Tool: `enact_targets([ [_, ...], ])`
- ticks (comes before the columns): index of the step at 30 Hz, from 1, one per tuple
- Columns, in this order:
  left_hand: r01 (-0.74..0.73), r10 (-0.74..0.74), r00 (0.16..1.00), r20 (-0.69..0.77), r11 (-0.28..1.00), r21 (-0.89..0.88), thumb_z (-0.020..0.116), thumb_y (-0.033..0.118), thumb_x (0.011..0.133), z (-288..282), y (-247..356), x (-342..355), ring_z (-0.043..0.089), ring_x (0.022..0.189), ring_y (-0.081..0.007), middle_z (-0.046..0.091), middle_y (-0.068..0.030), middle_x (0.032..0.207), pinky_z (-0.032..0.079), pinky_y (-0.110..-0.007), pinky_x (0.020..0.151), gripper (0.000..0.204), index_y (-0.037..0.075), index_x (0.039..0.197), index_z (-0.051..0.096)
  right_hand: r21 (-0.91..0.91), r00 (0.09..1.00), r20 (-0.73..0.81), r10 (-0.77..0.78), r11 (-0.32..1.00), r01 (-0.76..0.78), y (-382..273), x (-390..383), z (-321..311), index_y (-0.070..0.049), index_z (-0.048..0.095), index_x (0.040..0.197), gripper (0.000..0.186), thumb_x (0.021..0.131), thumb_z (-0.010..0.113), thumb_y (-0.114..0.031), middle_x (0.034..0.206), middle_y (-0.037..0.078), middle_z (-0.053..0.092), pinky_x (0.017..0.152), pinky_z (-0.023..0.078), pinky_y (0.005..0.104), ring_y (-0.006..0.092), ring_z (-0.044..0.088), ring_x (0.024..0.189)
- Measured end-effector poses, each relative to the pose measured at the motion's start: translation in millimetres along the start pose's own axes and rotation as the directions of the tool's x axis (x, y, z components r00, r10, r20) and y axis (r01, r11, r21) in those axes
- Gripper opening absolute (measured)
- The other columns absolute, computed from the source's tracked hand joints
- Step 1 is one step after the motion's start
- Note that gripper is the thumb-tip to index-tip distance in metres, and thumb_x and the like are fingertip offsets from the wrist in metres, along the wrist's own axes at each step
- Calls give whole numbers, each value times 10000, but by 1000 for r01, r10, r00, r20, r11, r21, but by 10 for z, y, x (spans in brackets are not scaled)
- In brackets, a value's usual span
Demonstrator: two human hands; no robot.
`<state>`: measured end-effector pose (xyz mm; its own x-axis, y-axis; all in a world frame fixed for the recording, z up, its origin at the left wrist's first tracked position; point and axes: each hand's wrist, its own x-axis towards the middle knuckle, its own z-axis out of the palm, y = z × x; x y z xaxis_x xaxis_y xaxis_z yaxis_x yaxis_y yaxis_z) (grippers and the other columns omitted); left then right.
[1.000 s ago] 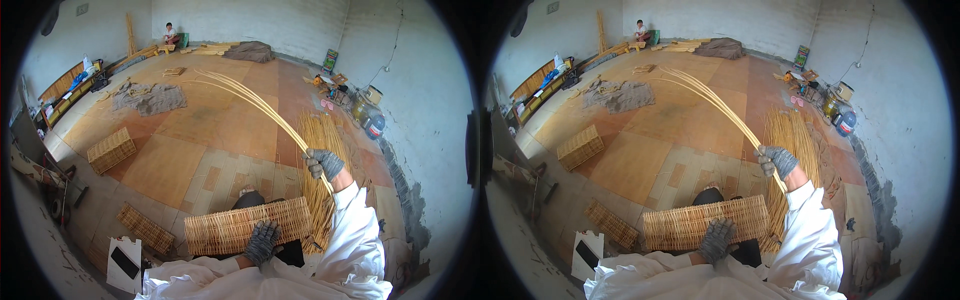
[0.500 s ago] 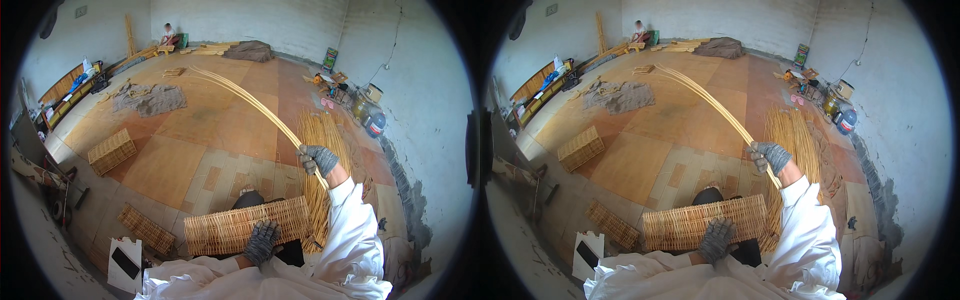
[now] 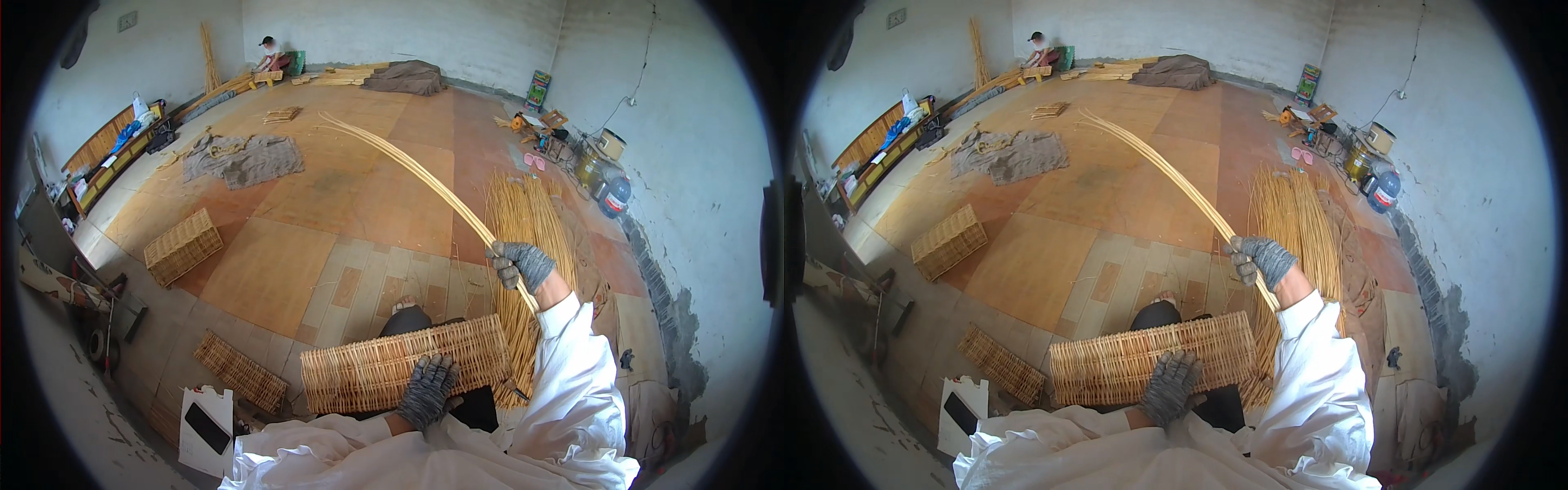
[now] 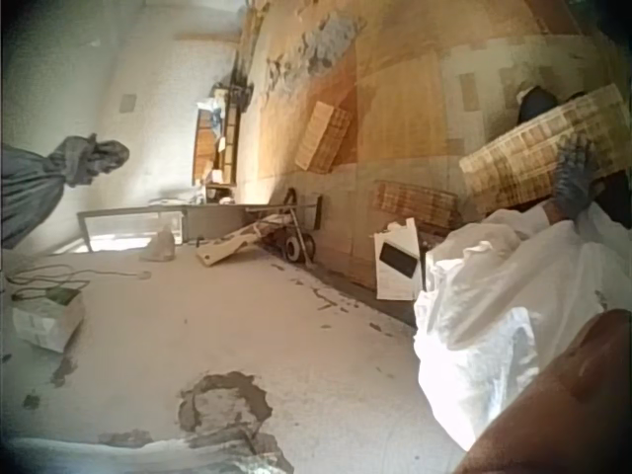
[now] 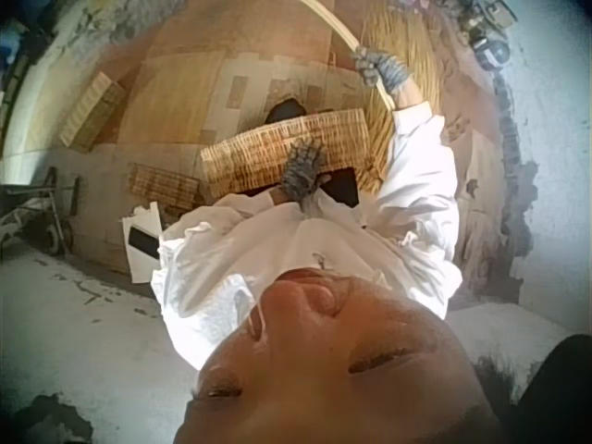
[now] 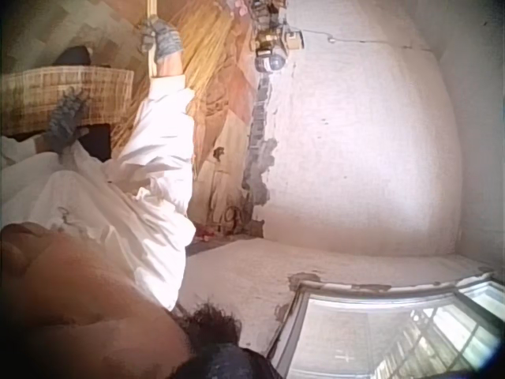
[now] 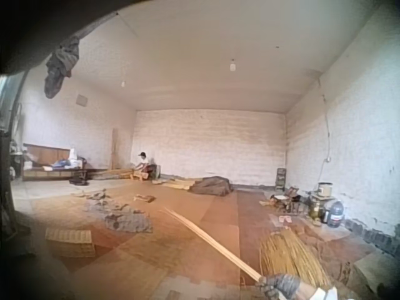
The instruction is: The person measures a rectangular woven basket with a tape measure, then uses pliers to trim and adjust the edges of the woven material. They handle long bamboo strips, preparing them for further weaving.
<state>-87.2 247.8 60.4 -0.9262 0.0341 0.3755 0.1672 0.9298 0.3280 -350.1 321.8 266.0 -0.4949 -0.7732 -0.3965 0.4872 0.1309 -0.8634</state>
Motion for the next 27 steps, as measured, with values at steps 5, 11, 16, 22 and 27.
enact_targets([
  [5,0,1,1000,26,1000,-5,595,486,773,-11,7,27,298,1303,-356,373,-195,1351,158,-499,1100,749,6,1312,394,-108,992,-114,-54,993,41,189,-105,-120,-74,560,878,214,885,584,-287,575,-56,440,365,288,206,51,358,409],
  [11,13,-12,998,55,1000,-15,619,454,780,-105,35,35,322,1290,-350,399,-193,1332,182,-492,1097,729,11,1317,400,-372,923,-312,-225,923,99,762,-573,-18,-96,568,782,279,866,600,-360,555,-49,451,336,283,196,49,380,402],
  [16,237,-247,962,119,535,-811,679,406,800,-194,-415,333,465,1185,-313,487,-177,1260,402,-420,989,728,-3,1325,383,-397,910,-338,-239,913,92,1395,-1164,-477,-100,541,738,310,880,584,-372,542,-41,453,319,272,185,45,389,389],
  [22,65,-515,795,319,-451,-890,654,479,805,-646,-1515,1590,543,1056,-269,539,-174,1114,485,-394,918,673,-17,1179,396,-600,891,-372,-259,800,-18,2262,-2116,-920,-40,568,685,344,875,556,-327,502,12,476,396,342,254,95,445,434],
  [27,-335,-601,793,105,-572,-749,658,328,840,-676,-2143,1930,579,960,-256,581,-106,1026,521,-374,867,406,34,1079,514,-704,757,-567,-325,669,-240,3293,-3106,-1552,-19,660,760,404,774,674,-423,571,7,538,451,375,283,98,459,502],
])
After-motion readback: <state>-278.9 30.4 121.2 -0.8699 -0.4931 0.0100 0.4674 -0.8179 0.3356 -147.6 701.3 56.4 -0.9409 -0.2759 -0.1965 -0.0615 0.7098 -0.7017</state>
